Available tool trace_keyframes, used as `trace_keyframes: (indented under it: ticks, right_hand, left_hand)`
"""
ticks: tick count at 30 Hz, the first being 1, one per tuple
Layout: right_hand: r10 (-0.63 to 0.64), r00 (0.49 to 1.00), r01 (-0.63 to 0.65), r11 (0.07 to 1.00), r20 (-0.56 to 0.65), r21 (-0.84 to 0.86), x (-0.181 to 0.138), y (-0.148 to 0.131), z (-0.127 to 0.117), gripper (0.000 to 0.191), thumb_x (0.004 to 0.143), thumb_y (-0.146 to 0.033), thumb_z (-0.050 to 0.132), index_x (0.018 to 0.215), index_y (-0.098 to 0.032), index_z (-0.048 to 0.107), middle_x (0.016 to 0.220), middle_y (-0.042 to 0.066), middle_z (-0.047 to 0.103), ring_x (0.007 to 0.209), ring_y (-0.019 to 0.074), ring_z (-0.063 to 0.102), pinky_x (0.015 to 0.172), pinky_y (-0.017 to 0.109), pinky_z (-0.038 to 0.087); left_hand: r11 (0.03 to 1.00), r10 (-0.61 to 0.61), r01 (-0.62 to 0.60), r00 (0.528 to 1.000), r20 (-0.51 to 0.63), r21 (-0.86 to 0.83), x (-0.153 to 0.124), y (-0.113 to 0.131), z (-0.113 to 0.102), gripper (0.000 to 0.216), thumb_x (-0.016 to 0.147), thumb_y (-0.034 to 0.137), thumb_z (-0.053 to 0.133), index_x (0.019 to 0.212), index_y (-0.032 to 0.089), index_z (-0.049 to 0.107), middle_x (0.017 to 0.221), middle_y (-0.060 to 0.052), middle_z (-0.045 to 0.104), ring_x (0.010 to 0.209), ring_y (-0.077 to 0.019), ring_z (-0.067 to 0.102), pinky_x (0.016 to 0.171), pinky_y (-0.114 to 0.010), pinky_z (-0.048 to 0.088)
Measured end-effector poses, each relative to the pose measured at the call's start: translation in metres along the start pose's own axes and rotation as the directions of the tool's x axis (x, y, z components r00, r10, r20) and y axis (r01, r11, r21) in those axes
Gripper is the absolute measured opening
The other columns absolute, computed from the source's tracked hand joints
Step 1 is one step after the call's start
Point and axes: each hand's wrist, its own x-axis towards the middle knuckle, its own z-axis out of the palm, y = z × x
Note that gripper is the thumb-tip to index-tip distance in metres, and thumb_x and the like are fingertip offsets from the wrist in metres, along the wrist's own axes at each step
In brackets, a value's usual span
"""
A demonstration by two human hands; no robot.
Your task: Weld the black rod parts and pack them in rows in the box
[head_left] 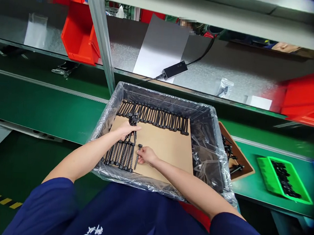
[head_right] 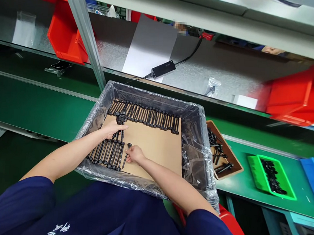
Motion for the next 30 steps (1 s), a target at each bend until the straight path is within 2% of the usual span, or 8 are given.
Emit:
trace_keyframes:
  ticks: [6, 12, 15, 18, 21, 23, 27, 30]
  right_hand:
    - [-0.032, 0.999, 0.033, 0.984, 0.004, -0.177, 0.015, 0.0, 0.013, 0.03, 0.087, -0.021, 0.061, 0.061, -0.017, 0.047, 0.046, -0.001, 0.057, 0.038, 0.013, 0.059, 0.035, 0.018, 0.044]
    - [-0.112, 0.992, 0.124, 0.954, 0.058, -0.273, 0.01, -0.004, 0.005, 0.034, 0.079, -0.023, 0.07, 0.052, -0.018, 0.049, 0.044, 0.0, 0.057, 0.033, 0.0121, 0.054, 0.031, 0.018, 0.038]
    - [-0.164, 0.986, 0.167, 0.964, 0.028, -0.207, 0.0, -0.015, -0.013, 0.032, 0.078, -0.026, 0.068, 0.053, -0.016, 0.052, 0.046, 0.0, 0.057, 0.031, 0.0092, 0.05, 0.03, 0.016, 0.034]
    - [-0.323, 0.938, 0.33, 0.943, -0.13, 0.036, -0.013, -0.034, -0.029, 0.022, 0.083, -0.034, 0.06, 0.072, -0.015, 0.061, 0.058, -0.001, 0.06, 0.036, 0.005, 0.047, 0.031, 0.013, 0.031]
    - [-0.428, 0.889, 0.457, 0.857, -0.163, 0.24, -0.022, -0.05, -0.026, 0.032, 0.078, -0.045, 0.062, 0.089, -0.015, 0.064, 0.07, 0.0, 0.062, 0.045, 0.0055, 0.048, 0.035, 0.014, 0.034]
    - [-0.424, 0.891, 0.454, 0.837, -0.163, 0.304, -0.023, -0.056, -0.017, 0.037, 0.069, -0.048, 0.069, 0.085, -0.015, 0.063, 0.067, 0.0, 0.06, 0.047, 0.0064, 0.047, 0.036, 0.015, 0.035]
    - [-0.415, 0.88, 0.473, 0.804, -0.229, 0.359, -0.02, -0.057, -0.017, 0.042, 0.063, -0.051, 0.073, 0.078, -0.016, 0.057, 0.057, -0.003, 0.054, 0.044, 0.007, 0.042, 0.038, 0.017, 0.033]
    - [-0.502, 0.789, 0.585, 0.791, -0.355, 0.181, -0.019, -0.052, -0.042, 0.038, 0.077, -0.054, 0.061, 0.084, -0.017, 0.055, 0.056, -0.004, 0.05, 0.045, 0.0093, 0.042, 0.043, 0.02, 0.035]
  left_hand:
    - [0.999, -0.032, 0.035, 0.995, 0.092, -0.031, -0.006, 0.0, 0.004, 0.047, 0.042, 0.032, 0.088, 0.07, 0.016, 0.054, 0.056, 0.007, 0.049, 0.049, -0.007, 0.043, 0.049, -0.023, 0.036]
    - [0.995, -0.097, 0.099, 0.978, 0.186, 0.0, -0.009, -0.001, 0.006, 0.049, 0.035, 0.028, 0.089, 0.063, 0.016, 0.051, 0.054, 0.006, 0.051, 0.047, -0.0069, 0.045, 0.049, -0.023, 0.036]
    - [0.995, -0.098, 0.097, 0.976, 0.193, 0.018, -0.011, -0.002, 0.007, 0.048, 0.034, 0.029, 0.089, 0.061, 0.016, 0.052, 0.053, 0.006, 0.052, 0.046, -0.0073, 0.045, 0.049, -0.024, 0.036]
    - [0.997, -0.071, 0.062, 0.974, 0.213, 0.049, -0.012, -0.005, 0.007, 0.044, 0.039, 0.031, 0.088, 0.062, 0.015, 0.055, 0.054, 0.005, 0.053, 0.047, -0.0075, 0.045, 0.049, -0.024, 0.035]
    - [0.994, -0.011, -0.019, 0.96, 0.28, 0.104, -0.013, -0.011, 0.008, 0.036, 0.046, 0.032, 0.085, 0.065, 0.014, 0.06, 0.056, 0.004, 0.055, 0.05, -0.0083, 0.046, 0.05, -0.024, 0.034]
    - [0.987, 0.041, -0.09, 0.943, 0.331, 0.133, -0.013, -0.016, 0.009, 0.032, 0.049, 0.029, 0.083, 0.067, 0.013, 0.063, 0.058, 0.003, 0.057, 0.053, -0.009, 0.047, 0.052, -0.024, 0.035]
    - [0.981, 0.073, -0.133, 0.926, 0.37, 0.138, -0.01, -0.018, 0.008, 0.03, 0.051, 0.024, 0.081, 0.073, 0.013, 0.065, 0.064, 0.002, 0.06, 0.058, -0.0101, 0.051, 0.055, -0.024, 0.037]
    - [0.984, 0.067, -0.098, 0.976, 0.205, 0.146, -0.007, -0.014, 0.006, 0.033, 0.049, 0.025, 0.082, 0.072, 0.013, 0.062, 0.062, 0.003, 0.059, 0.057, -0.0104, 0.051, 0.055, -0.024, 0.038]
